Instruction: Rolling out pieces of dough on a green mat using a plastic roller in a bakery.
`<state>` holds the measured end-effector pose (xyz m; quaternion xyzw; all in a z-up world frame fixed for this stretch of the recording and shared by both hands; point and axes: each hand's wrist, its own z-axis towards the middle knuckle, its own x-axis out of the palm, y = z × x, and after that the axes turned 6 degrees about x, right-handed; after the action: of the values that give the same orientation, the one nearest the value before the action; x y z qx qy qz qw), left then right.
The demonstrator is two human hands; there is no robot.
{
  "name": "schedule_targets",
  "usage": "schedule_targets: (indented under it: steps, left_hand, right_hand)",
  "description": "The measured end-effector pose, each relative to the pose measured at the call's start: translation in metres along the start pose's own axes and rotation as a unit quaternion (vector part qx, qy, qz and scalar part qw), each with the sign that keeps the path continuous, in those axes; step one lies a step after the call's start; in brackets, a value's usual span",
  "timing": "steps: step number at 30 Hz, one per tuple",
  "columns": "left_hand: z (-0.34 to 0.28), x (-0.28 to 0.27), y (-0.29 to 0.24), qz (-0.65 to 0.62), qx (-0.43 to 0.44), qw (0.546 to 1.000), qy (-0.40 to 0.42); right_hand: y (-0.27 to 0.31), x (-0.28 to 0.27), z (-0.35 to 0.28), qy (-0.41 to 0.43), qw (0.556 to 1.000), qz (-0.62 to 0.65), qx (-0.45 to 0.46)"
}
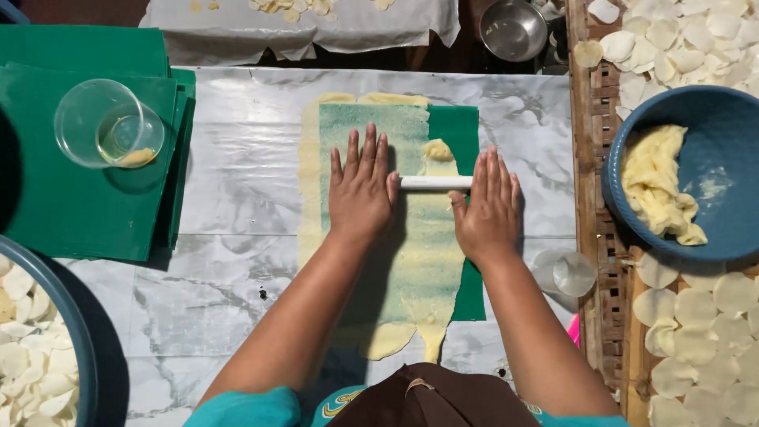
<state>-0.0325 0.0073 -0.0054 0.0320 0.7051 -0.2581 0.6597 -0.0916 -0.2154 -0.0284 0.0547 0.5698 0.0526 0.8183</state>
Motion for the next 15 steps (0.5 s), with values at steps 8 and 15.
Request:
schedule_targets:
  steps: [8,15]
  left_hand:
    - [0.075,0.007,0.025,0.035,-0.037,0.999,-0.008]
    - [-0.029,-0.01,-0.009,-0.018,-0.015,1.0,0.002]
  right_hand:
    - [-0.009,0.028,0.081,0.088,0.994,-0.013,0.058]
    - [0.011,-0.024,-0.028,0.058,0.998,0.002,0.015]
